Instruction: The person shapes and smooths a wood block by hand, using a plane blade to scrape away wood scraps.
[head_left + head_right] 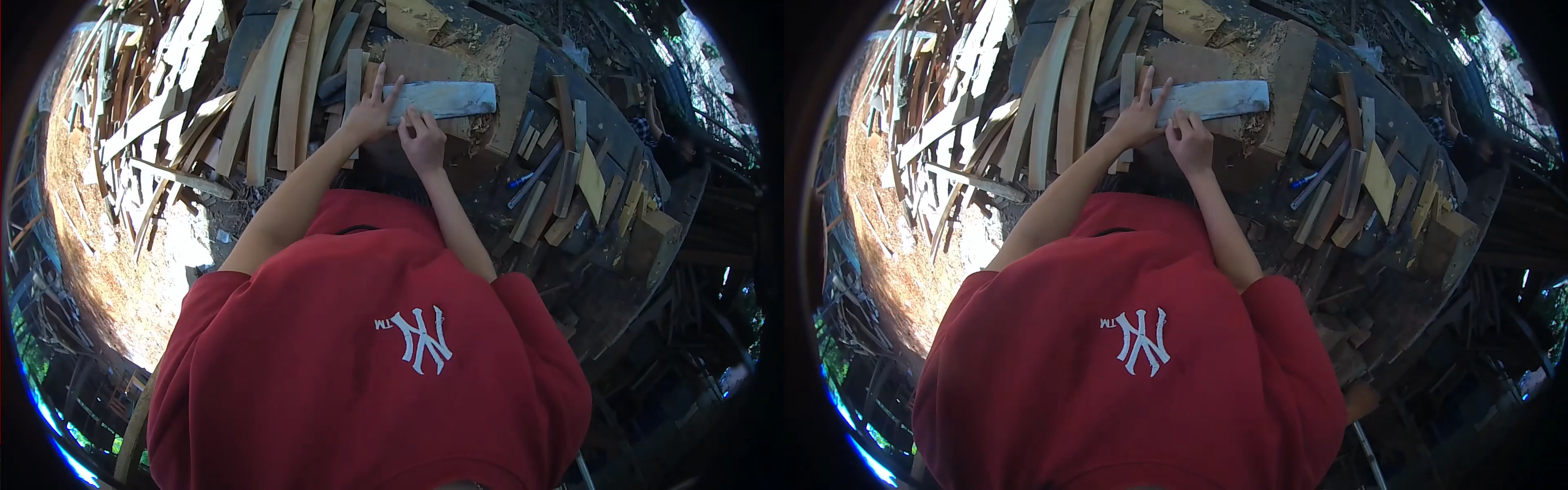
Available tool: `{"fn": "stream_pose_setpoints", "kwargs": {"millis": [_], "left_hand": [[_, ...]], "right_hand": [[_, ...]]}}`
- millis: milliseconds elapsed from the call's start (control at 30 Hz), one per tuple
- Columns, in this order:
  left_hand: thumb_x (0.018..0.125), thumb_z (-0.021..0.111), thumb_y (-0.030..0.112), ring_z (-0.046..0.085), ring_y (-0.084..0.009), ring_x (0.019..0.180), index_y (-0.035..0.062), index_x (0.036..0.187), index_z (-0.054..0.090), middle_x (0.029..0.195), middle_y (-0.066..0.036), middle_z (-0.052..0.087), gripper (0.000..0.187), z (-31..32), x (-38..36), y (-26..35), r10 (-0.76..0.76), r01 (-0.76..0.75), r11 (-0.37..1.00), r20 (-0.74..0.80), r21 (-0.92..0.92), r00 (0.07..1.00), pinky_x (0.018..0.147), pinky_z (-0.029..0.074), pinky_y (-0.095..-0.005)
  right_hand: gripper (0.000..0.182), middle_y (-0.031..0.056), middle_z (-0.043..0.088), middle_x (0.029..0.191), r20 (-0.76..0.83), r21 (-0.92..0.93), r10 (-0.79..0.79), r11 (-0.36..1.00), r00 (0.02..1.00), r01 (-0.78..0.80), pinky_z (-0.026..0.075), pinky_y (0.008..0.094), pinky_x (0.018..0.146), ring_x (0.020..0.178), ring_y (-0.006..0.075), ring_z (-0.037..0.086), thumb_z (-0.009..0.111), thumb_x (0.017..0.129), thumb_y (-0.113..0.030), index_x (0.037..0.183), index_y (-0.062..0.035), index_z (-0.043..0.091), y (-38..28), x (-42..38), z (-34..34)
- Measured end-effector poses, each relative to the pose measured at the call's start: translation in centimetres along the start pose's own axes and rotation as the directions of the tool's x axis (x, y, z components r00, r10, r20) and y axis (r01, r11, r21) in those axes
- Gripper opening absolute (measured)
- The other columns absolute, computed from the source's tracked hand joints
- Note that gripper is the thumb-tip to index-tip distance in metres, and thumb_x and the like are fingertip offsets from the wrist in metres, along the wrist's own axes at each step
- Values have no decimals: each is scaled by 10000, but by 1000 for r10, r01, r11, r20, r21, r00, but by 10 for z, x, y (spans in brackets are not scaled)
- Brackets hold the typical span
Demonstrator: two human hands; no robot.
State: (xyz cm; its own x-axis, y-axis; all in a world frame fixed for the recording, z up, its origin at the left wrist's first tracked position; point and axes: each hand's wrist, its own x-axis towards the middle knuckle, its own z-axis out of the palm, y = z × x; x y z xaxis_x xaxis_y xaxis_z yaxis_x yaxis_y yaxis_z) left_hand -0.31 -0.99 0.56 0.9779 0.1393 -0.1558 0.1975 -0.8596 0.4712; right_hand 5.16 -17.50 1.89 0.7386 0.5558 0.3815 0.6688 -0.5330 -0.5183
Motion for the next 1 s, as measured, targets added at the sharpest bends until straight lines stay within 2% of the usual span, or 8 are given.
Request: {"fn": "stream_pose_setpoints", "kwargs": {"millis": [67, 167, 300, 467, 567, 667, 867, 1000], "left_hand": [[651, 794, 514, 544, -523, 1086, 223, 1541, 31, 1551, -269, -120, 1208, -5, -3, 1, 20, -20, 1000, 27, -24, 999, 912, 491, -499], [563, 864, 428, 542, -524, 1088, 225, 1540, 14, 1547, -273, -133, 1311, -13, -4, 4, 44, -42, 999, 47, -33, 998, 907, 495, -499], [523, 896, 296, 548, -519, 1081, 225, 1537, -7, 1543, -284, -128, 1360, -15, -4, 4, 17, -15, 1000, 98, -19, 995, 888, 509, -491], [537, 881, 150, 567, -492, 1062, 222, 1538, 7, 1542, -292, -107, 1330, 2, -2, -4, 40, -40, 999, 4, 10, 999, 848, 528, -474], [541, 872, 108, 575, -483, 1051, 217, 1538, 21, 1541, -297, -96, 1315, -5, -3, 2, 37, -37, 999, 22, 10, 999, 838, 531, -474], [560, 851, 84, 583, -480, 1031, 218, 1538, 22, 1540, -302, -87, 1289, -5, -7, 2, 31, -31, 999, 37, 9, 999, 832, 532, -475], [610, 774, 27, 596, -475, 993, 224, 1540, 20, 1543, -298, -79, 1213, 3, -5, 0, 30, -30, 999, -3, 19, 1000, 818, 532, -475], [615, 744, -7, 597, -473, 984, 231, 1539, 19, 1547, -290, -79, 1199, -4, -3, 1, 40, -40, 999, 6, 3, 999, 819, 533, -473]], "right_hand": [[236, 107, 579, 823, 82, 126, -94, 989, 992, 83, 533, 402, 608, 712, 304, 635, 663, 831, -181, 1031, -58, 688, -1, -3, -2], [236, 101, 578, 819, -54, -126, 91, 987, 994, -97, 537, 398, 603, 711, 288, 637, 669, 825, -178, 1032, -67, 685, 39, 2, -20], [220, 95, 577, 811, -79, -125, 151, 979, 985, -160, 541, 389, 613, 701, 286, 634, 671, 821, -172, 1019, -75, 680, 27, -3, -13], [220, 89, 573, 797, 5, 140, -96, 986, 995, 94, 538, 387, 605, 679, 286, 625, 679, 809, -151, 1017, -78, 677, -18, -11, 10], [235, 83, 576, 802, -42, -84, 64, 994, 997, -68, 541, 375, 612, 684, 277, 629, 686, 801, -144, 1025, -77, 672, 23, -10, -6], [241, 84, 577, 800, -110, -105, 137, 983, 985, -148, 537, 369, 613, 681, 274, 629, 692, 798, -146, 1029, -79, 672, 22, -8, -5], [222, 88, 569, 775, 11, 167, -106, 981, 994, 102, 518, 381, 585, 650, 274, 613, 695, 792, -139, 1007, -82, 691, -21, -12, 10], [218, 83, 571, 778, -41, -35, 86, 996, 995, -88, 516, 380, 583, 654, 277, 614, 692, 792, -144, 1001, -82, 693, 23, -6, -10]]}}
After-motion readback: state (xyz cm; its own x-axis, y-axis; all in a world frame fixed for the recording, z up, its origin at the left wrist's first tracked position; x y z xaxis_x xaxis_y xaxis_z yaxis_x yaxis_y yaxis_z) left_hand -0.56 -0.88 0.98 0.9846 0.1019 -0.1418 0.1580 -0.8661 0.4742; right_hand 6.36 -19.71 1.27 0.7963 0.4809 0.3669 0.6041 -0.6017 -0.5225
